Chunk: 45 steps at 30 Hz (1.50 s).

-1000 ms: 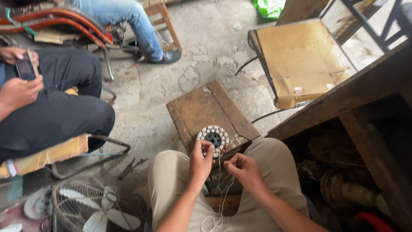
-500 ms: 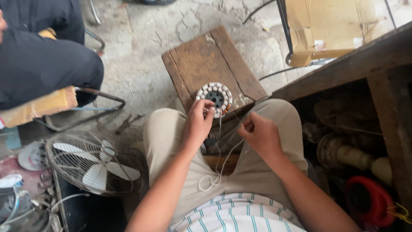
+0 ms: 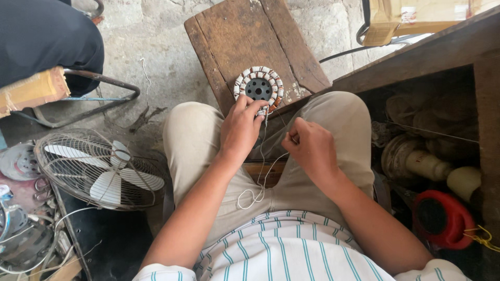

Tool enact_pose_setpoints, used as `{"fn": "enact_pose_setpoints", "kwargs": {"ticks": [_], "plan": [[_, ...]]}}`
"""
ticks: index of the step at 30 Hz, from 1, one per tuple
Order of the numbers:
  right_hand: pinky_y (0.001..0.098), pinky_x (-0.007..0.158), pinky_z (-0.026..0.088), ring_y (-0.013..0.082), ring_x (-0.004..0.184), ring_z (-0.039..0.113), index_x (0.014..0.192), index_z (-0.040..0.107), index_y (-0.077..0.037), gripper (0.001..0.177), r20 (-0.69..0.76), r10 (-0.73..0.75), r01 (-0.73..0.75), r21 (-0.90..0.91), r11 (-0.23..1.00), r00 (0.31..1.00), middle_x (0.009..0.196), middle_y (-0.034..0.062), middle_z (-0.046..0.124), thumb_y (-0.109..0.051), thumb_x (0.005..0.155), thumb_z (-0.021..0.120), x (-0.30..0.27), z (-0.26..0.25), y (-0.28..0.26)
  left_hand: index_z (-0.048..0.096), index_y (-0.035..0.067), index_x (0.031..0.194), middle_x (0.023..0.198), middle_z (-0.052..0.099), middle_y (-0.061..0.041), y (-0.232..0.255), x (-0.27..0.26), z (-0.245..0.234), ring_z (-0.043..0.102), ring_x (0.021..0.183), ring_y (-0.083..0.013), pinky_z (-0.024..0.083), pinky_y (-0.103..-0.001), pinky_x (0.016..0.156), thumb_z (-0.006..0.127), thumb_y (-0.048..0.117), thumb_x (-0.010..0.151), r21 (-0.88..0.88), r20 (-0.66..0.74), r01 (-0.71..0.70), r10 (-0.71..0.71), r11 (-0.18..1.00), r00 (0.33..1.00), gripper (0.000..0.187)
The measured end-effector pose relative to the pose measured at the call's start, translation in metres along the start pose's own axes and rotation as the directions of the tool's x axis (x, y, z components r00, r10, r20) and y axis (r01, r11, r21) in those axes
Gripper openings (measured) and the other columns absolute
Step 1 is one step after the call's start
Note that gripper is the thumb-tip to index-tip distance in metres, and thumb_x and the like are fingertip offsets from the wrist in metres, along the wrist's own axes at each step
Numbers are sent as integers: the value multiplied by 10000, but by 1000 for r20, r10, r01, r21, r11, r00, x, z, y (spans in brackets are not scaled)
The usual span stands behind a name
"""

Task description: The person sits on the floor and winds white wire around the slots of a motor stator. They use a screwdriver to adjust the wire and continue winding by hand.

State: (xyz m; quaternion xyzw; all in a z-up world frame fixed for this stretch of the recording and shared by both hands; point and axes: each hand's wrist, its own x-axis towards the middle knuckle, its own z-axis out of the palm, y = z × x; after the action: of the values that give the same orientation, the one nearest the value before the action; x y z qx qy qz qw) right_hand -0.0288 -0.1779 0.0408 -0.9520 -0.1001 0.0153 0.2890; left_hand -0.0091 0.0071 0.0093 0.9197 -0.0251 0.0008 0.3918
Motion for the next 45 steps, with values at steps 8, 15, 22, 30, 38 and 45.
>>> {"fn": "enact_pose_setpoints", "kwargs": {"ticks": [8,15,22,30,38,45], "plan": [[406,603,521,290,660,670,797,617,-33,191,34,32,-35,70,997,999,717,123,662,-111,803,791,2,0,-1,701,190,1205,1054,594,-57,0,-2,2,640,1010,-279,528,-408,850,768,82,841,-40,18,-5,6,999,1000,386],[390,619,552,280,688,720,854,659,-25,159,107,139,-149,87,985,984,792,134,728,-143,857,767,9,-2,0,684,161,1215,1086,589,-75,-2,0,2,648,1015,-293,526,-415,857,767,77,846,-41,49,2,0,999,999,387],[391,637,556,291,708,724,928,664,-26,122,121,129,-141,98,985,984,793,138,725,-113,878,735,6,8,10,686,144,1201,1084,605,-79,-5,-1,5,651,1014,-294,527,-414,853,768,74,841,-41,45,-3,5,999,999,376],[424,671,554,339,789,717,954,640,-32,132,99,43,-50,64,997,994,845,156,727,-62,855,723,4,18,25,690,141,1202,1082,609,-72,-7,-1,8,653,1010,-293,527,-417,849,767,98,849,-43,49,18,-16,999,999,364],[449,683,551,352,813,715,961,641,-39,107,66,53,-55,26,998,996,870,155,732,-90,903,716,10,20,22,688,136,1204,1070,602,-73,-5,-1,6,657,990,-289,531,-412,838,758,95,859,-56,64,24,-20,998,998,354],[442,668,557,331,778,724,956,661,-61,101,94,85,-86,6,996,992,832,129,741,-125,903,718,11,24,21,652,90,1245,1117,601,-89,-8,-2,11,657,1024,-299,541,-401,859,740,98,880,-40,17,-10,11,999,1000,375]]}}
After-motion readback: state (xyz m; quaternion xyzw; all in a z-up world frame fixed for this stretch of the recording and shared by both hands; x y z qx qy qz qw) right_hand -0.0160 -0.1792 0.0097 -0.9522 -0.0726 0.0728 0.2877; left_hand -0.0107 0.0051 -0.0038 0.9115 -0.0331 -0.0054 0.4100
